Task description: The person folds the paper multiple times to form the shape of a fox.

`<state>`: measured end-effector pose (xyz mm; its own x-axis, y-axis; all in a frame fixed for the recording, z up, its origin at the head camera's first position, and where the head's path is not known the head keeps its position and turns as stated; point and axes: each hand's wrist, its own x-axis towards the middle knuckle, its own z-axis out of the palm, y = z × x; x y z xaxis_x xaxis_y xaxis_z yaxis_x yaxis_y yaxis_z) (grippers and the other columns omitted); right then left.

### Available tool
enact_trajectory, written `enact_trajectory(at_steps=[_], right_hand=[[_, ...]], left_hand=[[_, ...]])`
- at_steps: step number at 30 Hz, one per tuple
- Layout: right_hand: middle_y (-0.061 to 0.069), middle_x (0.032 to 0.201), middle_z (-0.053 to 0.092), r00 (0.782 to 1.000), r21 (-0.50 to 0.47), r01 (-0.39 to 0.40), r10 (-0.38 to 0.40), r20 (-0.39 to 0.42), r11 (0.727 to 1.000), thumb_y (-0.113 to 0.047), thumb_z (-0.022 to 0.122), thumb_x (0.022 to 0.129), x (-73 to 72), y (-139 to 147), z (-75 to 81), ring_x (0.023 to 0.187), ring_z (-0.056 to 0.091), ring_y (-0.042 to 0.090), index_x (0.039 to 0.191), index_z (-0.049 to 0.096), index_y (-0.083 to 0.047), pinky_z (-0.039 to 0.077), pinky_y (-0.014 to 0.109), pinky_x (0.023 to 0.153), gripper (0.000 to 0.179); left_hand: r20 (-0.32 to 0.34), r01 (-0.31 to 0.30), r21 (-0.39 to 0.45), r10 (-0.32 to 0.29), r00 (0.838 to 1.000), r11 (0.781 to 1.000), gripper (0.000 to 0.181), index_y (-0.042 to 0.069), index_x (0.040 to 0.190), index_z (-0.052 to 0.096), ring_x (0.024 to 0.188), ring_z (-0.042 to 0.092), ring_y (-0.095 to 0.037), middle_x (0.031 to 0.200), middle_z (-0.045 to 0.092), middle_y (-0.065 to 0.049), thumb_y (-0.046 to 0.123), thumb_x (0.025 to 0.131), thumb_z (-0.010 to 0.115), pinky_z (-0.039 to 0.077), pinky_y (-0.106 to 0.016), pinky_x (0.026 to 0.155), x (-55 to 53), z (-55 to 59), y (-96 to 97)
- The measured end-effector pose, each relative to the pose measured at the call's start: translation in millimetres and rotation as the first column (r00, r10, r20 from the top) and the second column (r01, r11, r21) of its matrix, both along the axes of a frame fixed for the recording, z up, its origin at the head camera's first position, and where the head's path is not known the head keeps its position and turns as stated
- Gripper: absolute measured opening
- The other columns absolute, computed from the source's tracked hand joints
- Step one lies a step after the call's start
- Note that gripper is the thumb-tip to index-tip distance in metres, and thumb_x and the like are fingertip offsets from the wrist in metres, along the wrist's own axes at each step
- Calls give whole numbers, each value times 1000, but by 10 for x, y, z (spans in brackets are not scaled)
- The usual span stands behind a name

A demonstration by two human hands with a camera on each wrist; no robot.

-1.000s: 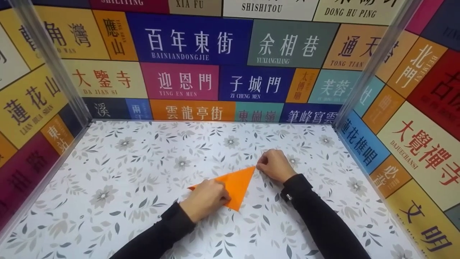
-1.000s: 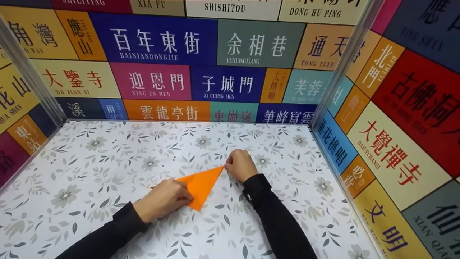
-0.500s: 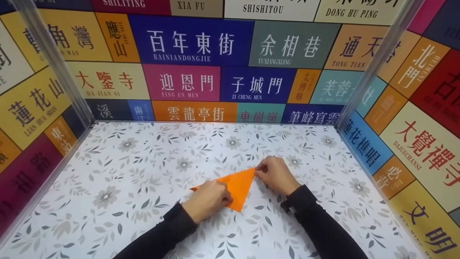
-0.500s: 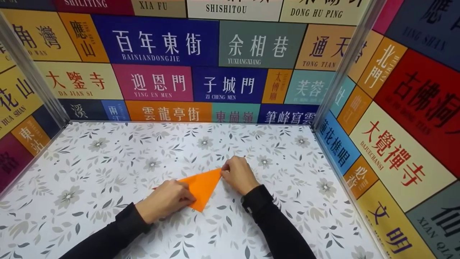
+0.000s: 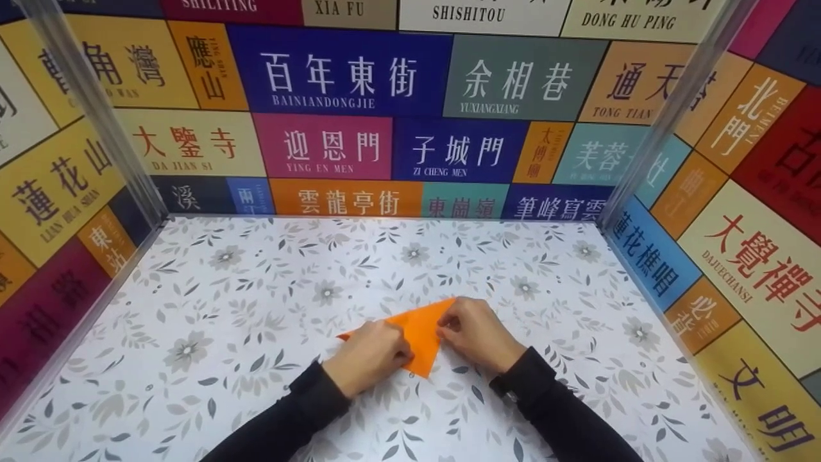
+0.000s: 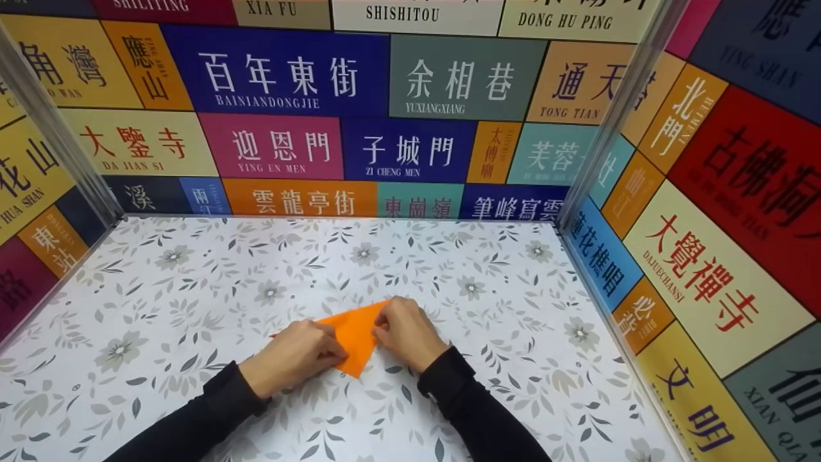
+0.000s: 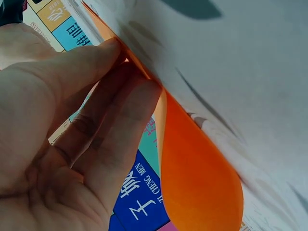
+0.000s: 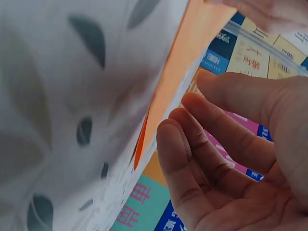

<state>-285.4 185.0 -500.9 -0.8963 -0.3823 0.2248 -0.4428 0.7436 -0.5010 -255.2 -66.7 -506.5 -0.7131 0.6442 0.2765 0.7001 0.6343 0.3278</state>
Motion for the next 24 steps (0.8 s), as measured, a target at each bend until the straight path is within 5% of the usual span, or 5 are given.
enact_trajectory(at_steps=[13, 24], right_hand=[[8, 95, 78, 983, 74, -139, 147, -114, 987, 1, 89, 92, 89, -125, -106, 89, 72, 23, 100, 89, -2, 65, 41, 85, 9], [11, 96, 78, 975, 86, -178, 187, -122, 980, 1, 90, 93, 118, -127, -128, 90, 73, 25, 101, 90, -1, 65, 38, 83, 8]], left_hand=[[-34, 6, 10, -5, 999, 1000, 18, 13, 77, 85, 64, 47, -10, 71, 65, -1, 0, 89, 87, 39, -24, 63, 13, -1, -2], [-93, 21, 6, -20, 995, 1000, 16, 14, 79, 87, 67, 61, -15, 72, 69, -1, 1, 88, 90, 48, -26, 64, 13, -20, 0]])
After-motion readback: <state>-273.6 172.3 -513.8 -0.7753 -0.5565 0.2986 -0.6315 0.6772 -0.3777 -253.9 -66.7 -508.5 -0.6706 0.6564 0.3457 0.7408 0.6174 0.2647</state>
